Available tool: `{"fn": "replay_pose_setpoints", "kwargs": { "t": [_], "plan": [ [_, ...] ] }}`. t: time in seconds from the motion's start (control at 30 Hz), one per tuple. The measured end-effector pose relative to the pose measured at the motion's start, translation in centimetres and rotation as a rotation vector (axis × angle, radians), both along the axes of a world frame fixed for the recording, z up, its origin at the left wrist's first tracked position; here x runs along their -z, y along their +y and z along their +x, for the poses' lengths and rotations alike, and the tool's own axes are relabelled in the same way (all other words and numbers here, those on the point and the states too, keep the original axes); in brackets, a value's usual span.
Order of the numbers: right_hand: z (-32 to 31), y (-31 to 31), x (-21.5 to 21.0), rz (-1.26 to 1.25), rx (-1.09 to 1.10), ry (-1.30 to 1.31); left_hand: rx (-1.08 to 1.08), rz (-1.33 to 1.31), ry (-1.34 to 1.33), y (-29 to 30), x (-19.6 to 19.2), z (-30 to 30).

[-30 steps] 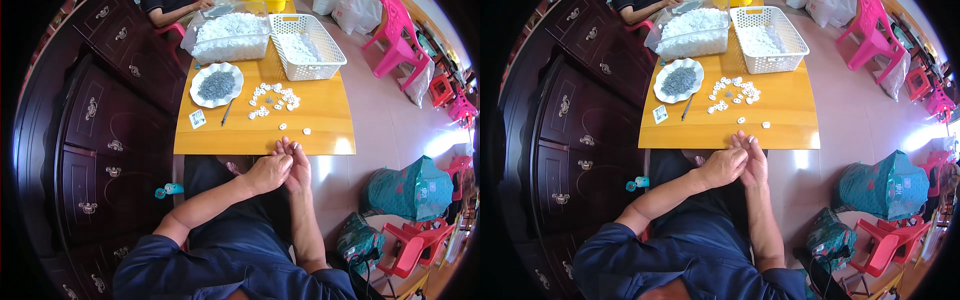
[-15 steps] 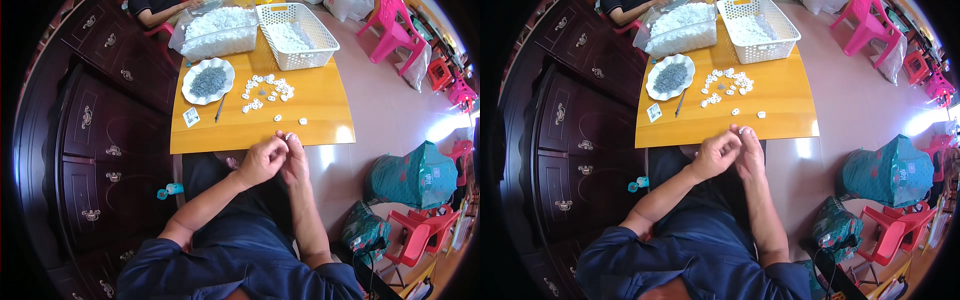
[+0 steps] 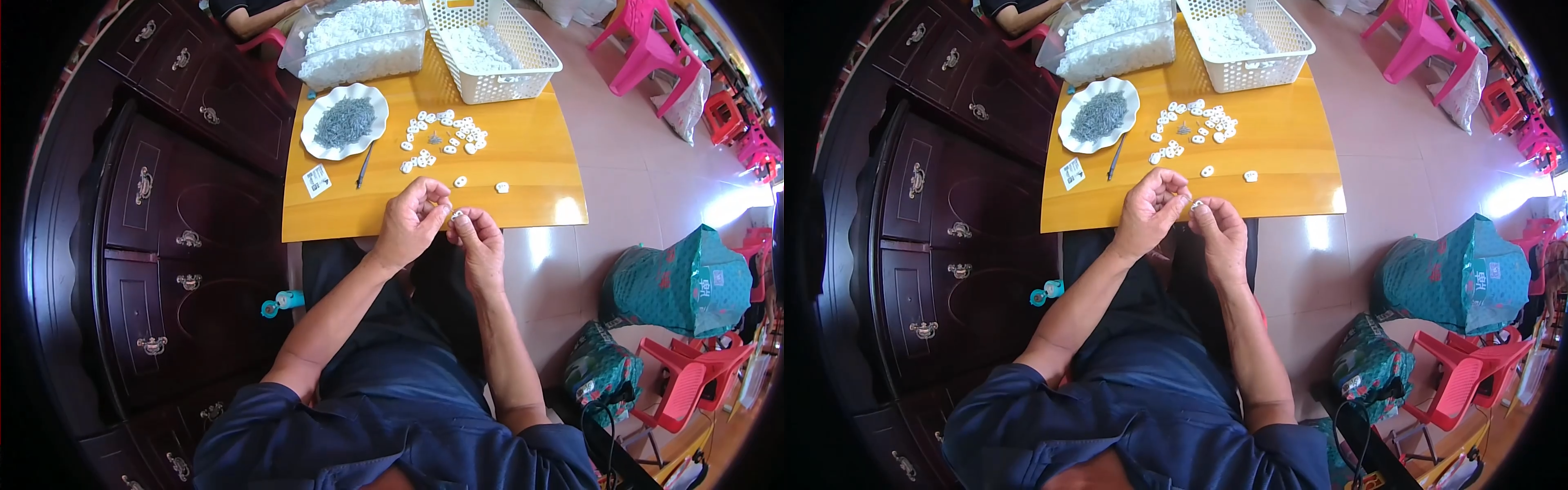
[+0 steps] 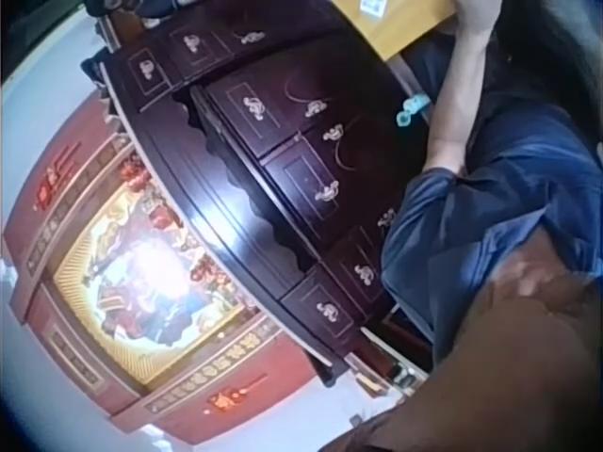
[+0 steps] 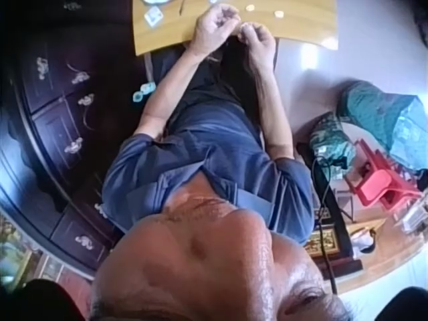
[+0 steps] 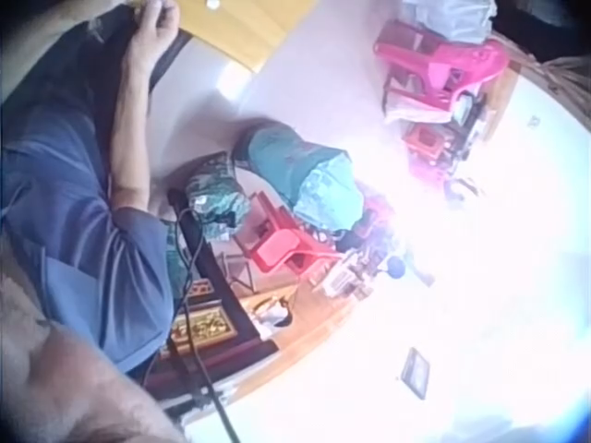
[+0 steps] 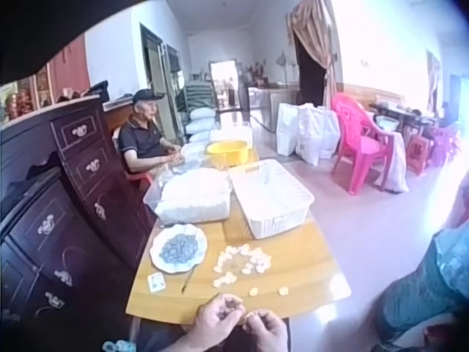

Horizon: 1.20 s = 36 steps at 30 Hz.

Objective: The recorder is picking up small blue components and inserting them into white plastic circular bases at a table.

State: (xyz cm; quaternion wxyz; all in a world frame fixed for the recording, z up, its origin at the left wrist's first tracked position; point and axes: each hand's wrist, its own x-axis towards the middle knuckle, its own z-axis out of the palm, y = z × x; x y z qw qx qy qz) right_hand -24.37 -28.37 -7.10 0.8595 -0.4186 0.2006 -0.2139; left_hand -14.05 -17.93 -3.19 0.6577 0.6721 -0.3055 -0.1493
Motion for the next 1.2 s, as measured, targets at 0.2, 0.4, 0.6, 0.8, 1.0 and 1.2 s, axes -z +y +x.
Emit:
{"fn": "replay_pose_setpoints", "kwargs": {
  "t": [0.2, 0.4, 0.6, 0.8, 1.0, 1.2],
  "plan": [
    [-0.23, -0.11, -0.12, -0.026, -0.014, 0.03, 0.021, 0.008, 0.019, 0.1, -0.3, -0.21],
    [-0.24, -0.2, 0.0, -0.039, -0.002, 0.046, 0.023, 0.033, -0.016, 0.1, -0.27, -0.15],
    [-0.16, -0.32, -0.01, -0.089, -0.004, 0.041, 0.018, 0.056, -0.057, 0.06, -0.42, -0.11],
    [-0.22, -0.26, 0.03, -0.179, 0.037, 0.079, -0.005, 0.092, -0.141, -0.19, -0.57, -0.31],
    [-0.37, -0.1, 0.46, -0.249, 0.058, 0.084, -0.013, 0.119, -0.161, -0.21, -0.17, -0.46],
    [-0.28, -0.15, -0.33, -0.151, 0.055, 0.101, -0.022, 0.123, -0.207, -0.57, -0.81, -0.49]
  ]
}}
